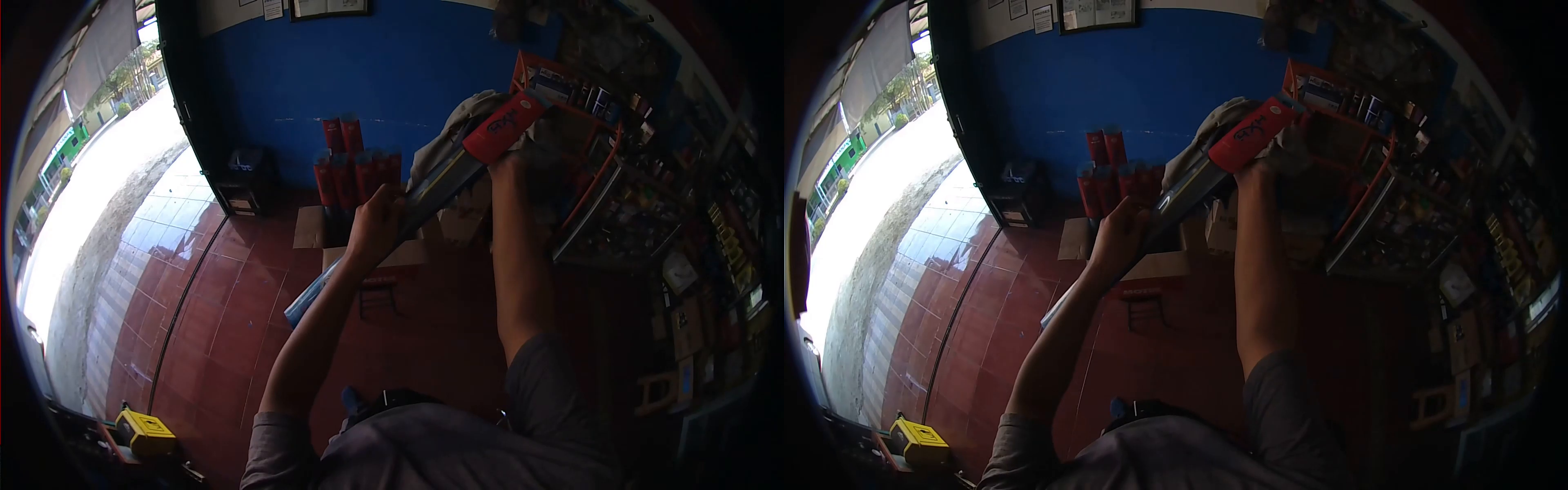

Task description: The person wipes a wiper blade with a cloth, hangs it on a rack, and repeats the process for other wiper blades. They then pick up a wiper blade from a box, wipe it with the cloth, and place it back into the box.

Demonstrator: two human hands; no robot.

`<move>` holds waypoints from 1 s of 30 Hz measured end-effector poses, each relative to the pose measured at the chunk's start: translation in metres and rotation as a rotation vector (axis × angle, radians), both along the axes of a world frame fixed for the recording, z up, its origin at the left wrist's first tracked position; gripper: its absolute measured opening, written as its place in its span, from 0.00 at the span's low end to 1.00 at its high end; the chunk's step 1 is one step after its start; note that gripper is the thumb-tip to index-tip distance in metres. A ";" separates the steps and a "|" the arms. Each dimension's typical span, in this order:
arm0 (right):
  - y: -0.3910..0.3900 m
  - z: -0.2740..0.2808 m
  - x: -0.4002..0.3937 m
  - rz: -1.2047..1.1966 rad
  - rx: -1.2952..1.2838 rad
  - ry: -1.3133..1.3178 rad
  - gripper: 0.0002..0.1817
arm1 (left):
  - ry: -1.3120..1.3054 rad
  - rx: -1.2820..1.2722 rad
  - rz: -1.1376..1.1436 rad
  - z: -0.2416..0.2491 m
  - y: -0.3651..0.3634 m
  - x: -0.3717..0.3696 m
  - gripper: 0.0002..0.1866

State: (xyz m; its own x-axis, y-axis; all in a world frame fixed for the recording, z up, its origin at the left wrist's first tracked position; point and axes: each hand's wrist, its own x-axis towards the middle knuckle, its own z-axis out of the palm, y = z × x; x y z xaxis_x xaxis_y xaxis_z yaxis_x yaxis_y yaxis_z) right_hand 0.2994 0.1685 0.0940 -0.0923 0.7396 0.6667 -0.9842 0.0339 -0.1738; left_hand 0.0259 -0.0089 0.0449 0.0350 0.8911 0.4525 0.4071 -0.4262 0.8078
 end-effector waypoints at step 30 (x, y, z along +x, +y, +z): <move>-0.238 -0.213 -0.193 -0.132 -0.712 -0.866 0.18 | -0.112 0.184 0.588 0.038 0.058 0.001 0.35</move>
State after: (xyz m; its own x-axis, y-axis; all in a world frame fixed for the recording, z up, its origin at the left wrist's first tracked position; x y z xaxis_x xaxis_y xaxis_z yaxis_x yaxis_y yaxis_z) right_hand 0.1065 -0.0694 -0.1194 -0.2120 0.9639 -0.1611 -0.5192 -0.2507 -0.8171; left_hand 0.0269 0.0487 0.0834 -0.4940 0.6541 0.5729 0.5333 -0.2925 0.7937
